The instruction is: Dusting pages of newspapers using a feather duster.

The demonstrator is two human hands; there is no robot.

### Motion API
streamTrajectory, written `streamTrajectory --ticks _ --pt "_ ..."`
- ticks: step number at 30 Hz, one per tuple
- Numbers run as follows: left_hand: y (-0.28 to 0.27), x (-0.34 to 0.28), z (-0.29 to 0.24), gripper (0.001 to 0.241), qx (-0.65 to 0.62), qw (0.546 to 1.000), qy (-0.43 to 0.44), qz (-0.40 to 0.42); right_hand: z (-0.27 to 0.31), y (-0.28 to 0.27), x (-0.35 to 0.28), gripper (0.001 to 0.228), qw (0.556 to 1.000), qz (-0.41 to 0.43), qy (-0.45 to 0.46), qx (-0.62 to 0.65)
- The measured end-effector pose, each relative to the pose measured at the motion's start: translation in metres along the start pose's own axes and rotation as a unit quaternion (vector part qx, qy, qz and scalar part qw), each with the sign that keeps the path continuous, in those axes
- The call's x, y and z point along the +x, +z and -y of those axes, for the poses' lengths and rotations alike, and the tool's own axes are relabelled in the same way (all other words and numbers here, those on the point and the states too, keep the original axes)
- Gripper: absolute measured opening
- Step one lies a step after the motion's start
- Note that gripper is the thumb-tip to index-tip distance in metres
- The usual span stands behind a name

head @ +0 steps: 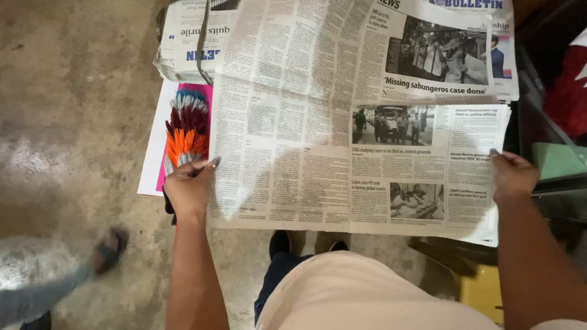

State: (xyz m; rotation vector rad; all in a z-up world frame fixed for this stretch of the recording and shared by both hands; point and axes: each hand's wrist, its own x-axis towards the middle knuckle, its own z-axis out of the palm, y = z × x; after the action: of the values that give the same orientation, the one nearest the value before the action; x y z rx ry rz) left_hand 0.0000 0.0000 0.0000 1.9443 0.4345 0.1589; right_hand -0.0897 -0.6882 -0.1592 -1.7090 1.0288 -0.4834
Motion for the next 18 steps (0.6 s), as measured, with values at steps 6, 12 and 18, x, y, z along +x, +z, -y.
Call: streamTrajectory --ticks 6,12,18 --pt "0.006 0.007 -0.001 0.032 0.045 0.993 0.091 -0.059 0.005 0.014 -0.026 0.023 0.971 -0.093 -0.127 -0.179" --pt "0.005 0.015 0.034 0.012 0.184 0.962 0.197 -0.049 0.010 0.051 -0.104 0.044 0.892 -0.074 -0.384 -0.227" --pt "0.009 0.031 0.075 0.017 0.211 0.961 0.178 0.000 0.035 0.082 -0.215 0.051 0.873 0.091 -0.375 -0.298"
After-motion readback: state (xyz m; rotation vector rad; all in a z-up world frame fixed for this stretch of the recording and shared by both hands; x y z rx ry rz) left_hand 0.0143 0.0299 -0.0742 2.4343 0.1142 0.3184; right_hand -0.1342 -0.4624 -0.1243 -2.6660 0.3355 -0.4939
